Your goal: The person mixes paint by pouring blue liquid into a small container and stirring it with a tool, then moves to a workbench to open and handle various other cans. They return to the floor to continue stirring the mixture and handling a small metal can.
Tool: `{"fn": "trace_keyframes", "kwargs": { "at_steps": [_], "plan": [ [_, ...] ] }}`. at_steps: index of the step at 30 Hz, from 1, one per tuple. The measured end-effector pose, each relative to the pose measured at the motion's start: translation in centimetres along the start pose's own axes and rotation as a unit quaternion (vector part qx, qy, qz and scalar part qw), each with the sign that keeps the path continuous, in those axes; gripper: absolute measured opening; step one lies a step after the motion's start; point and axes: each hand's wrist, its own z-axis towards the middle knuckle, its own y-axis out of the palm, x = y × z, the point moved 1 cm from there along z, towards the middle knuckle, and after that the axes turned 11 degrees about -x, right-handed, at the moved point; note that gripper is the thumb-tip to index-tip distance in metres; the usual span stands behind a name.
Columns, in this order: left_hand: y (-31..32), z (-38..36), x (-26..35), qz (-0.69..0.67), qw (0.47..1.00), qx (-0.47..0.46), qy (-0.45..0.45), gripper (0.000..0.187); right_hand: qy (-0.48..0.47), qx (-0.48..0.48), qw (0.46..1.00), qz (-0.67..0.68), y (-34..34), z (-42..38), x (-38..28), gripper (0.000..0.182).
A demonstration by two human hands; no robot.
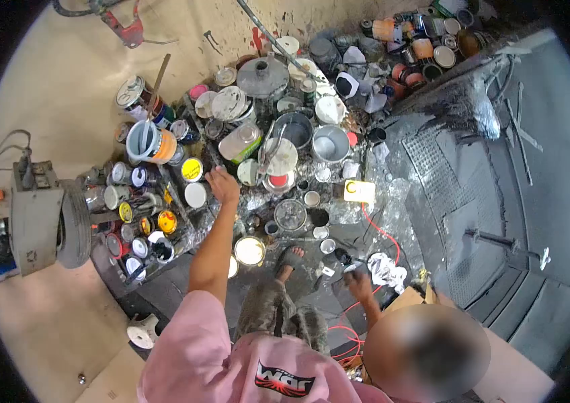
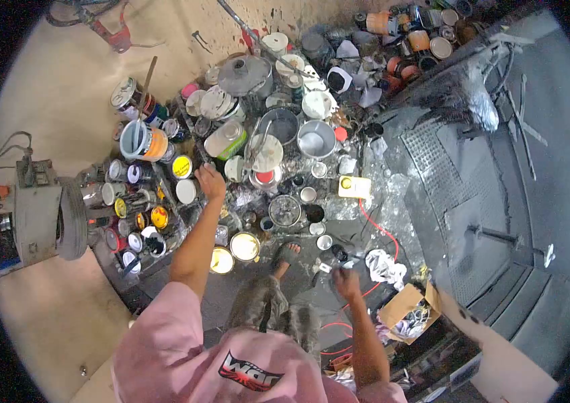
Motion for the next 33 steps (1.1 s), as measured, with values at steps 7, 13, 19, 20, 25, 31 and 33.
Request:
{"fn": "trace_keyframes", "kwargs": {
  "at_steps": [7,13,19,20,25,31,33],
  "plan": [
    [1.0,-0.9,-0.2,-0.041,0.999,-0.002,-0.016,0.058,-0.184,0.149,0.964,-0.123,-19.8,20.6,-27.3,0.026],
    [1.4,-1.0,-0.7,-0.032,0.999,0.022,-0.001,0.052,-0.213,0.252,0.917,-0.223,-26.2,36.2,-43.7,0.061],
    [-0.4,-0.8,0.0,-0.014,0.991,-0.122,-0.053,0.051,-0.097,0.219,0.935,-0.262,-25.5,44.7,-50.1,0.091],
    [-0.2,-0.8,0.1,-0.037,0.994,-0.1,-0.035,0.051,-0.062,0.176,0.944,-0.271,-25.7,45.8,-50.4,0.099],
    [1.3,-1.0,-0.9,-0.049,0.999,0.004,-0.014,0.048,-0.002,0.084,0.969,-0.232,-26.8,48.9,-50.7,0.106],
    [0.4,-0.9,0.2,-0.038,0.999,-0.026,-0.018,0.049,-0.039,-0.021,0.942,-0.331,-26.6,53.4,-50.8,0.073],
    [0.8,-1.0,-0.2,-0.028,0.999,0.01,0.027,0.049,-0.05,-0.031,0.941,-0.334,-26.1,52.5,-51.5,0.064]
  ]
}}
